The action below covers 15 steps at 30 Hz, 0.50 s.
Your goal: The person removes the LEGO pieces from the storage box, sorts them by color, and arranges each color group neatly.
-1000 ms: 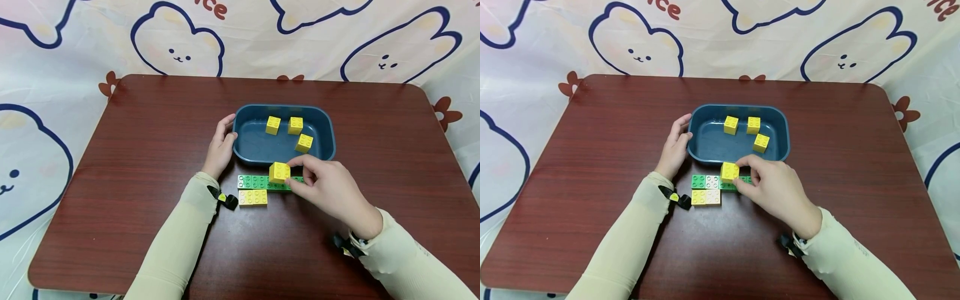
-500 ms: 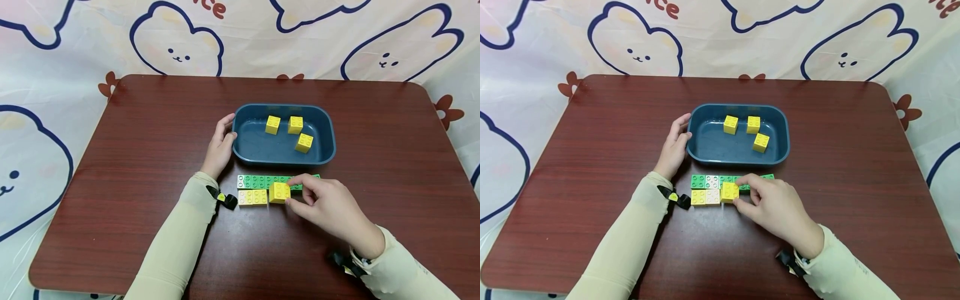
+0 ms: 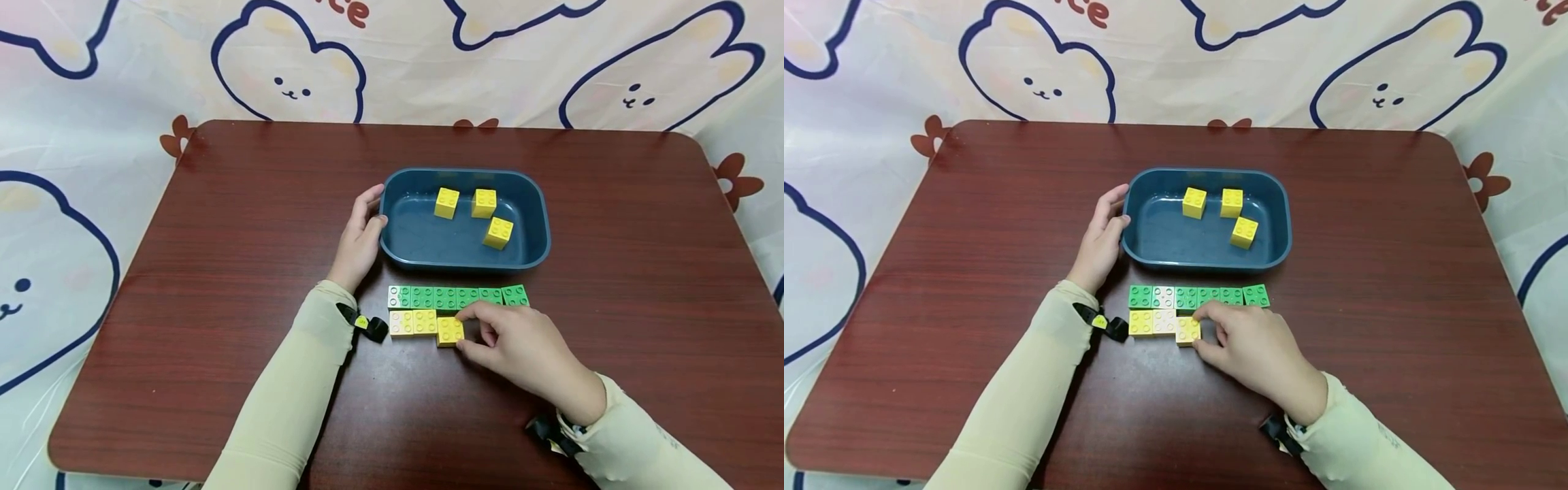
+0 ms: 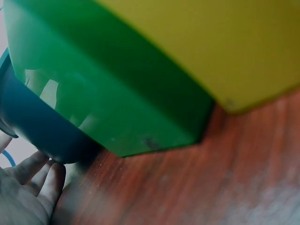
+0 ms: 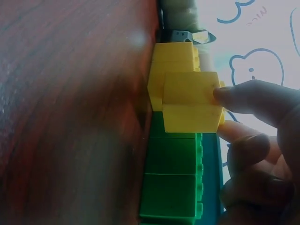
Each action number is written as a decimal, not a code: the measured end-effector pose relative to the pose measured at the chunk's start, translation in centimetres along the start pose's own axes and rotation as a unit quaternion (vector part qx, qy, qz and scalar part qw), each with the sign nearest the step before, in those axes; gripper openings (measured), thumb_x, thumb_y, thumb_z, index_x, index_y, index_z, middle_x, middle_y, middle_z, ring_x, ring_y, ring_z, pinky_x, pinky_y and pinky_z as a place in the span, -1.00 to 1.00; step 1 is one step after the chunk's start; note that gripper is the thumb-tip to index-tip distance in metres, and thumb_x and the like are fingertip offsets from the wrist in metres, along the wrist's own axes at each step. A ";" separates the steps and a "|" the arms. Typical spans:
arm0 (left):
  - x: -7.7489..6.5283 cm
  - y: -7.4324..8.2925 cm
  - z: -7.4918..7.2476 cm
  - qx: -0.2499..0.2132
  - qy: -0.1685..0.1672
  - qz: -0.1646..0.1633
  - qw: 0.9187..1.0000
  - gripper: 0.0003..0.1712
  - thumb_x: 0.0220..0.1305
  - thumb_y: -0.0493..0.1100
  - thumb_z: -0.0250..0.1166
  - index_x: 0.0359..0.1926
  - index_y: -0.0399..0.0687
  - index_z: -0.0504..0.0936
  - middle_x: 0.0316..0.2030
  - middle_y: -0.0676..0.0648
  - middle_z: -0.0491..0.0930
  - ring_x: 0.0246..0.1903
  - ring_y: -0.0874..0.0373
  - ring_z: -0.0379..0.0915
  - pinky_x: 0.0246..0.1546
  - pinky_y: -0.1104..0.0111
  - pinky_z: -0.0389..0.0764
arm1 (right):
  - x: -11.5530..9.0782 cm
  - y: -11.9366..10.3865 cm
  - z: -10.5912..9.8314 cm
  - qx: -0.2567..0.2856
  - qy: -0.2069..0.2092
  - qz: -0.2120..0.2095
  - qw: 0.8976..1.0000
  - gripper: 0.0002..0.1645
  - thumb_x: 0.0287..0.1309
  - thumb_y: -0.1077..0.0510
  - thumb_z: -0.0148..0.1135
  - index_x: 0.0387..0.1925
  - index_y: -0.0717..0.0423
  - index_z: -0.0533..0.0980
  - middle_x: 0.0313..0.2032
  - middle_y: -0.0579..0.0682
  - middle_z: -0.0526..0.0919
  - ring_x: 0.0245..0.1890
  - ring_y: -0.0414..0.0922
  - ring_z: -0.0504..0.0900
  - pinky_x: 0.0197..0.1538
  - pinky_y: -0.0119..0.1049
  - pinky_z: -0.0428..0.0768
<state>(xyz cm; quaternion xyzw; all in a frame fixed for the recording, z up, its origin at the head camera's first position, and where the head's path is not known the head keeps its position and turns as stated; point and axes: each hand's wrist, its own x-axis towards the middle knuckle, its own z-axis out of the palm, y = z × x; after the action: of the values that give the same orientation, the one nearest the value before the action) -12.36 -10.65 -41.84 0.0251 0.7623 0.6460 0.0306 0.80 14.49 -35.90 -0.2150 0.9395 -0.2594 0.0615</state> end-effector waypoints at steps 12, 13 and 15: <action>0.0 -0.1 0.1 0.004 0.000 0.005 1.000 -0.43 0.50 -0.18 -0.03 0.46 0.33 0.27 0.36 0.04 0.37 0.32 0.23 0.27 0.33 0.14 0.30 | 0.4 0.2 0.9 -0.018 0.013 0.000 1.000 -0.72 0.00 0.00 0.51 -0.19 -0.15 0.67 -0.70 -0.38 0.25 -0.68 -0.39 0.23 -0.59 -0.38 0.25; 0.0 -0.1 0.1 0.003 0.000 0.005 1.000 -0.43 0.50 -0.18 -0.03 0.46 0.33 0.27 0.36 0.04 0.37 0.32 0.23 0.27 0.32 0.14 0.30 | 0.4 0.2 0.9 -0.019 0.013 0.000 1.000 -0.72 0.00 0.00 0.51 -0.19 -0.15 0.67 -0.69 -0.38 0.25 -0.68 -0.39 0.23 -0.59 -0.38 0.25; 0.0 -0.1 0.1 0.003 0.000 0.004 1.000 -0.43 0.50 -0.18 -0.03 0.45 0.34 0.27 0.36 0.04 0.37 0.32 0.23 0.28 0.32 0.14 0.31 | 0.4 0.3 1.1 -0.019 0.015 0.000 1.000 -0.71 0.00 0.00 0.52 -0.19 -0.15 0.67 -0.69 -0.38 0.25 -0.68 -0.39 0.23 -0.59 -0.38 0.25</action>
<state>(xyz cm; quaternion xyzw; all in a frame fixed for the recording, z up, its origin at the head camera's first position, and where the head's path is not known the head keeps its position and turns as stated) -12.33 -10.58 -41.91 0.0281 0.7642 0.6437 0.0278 0.54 14.02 -36.95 -0.2119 0.9452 -0.2447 0.0435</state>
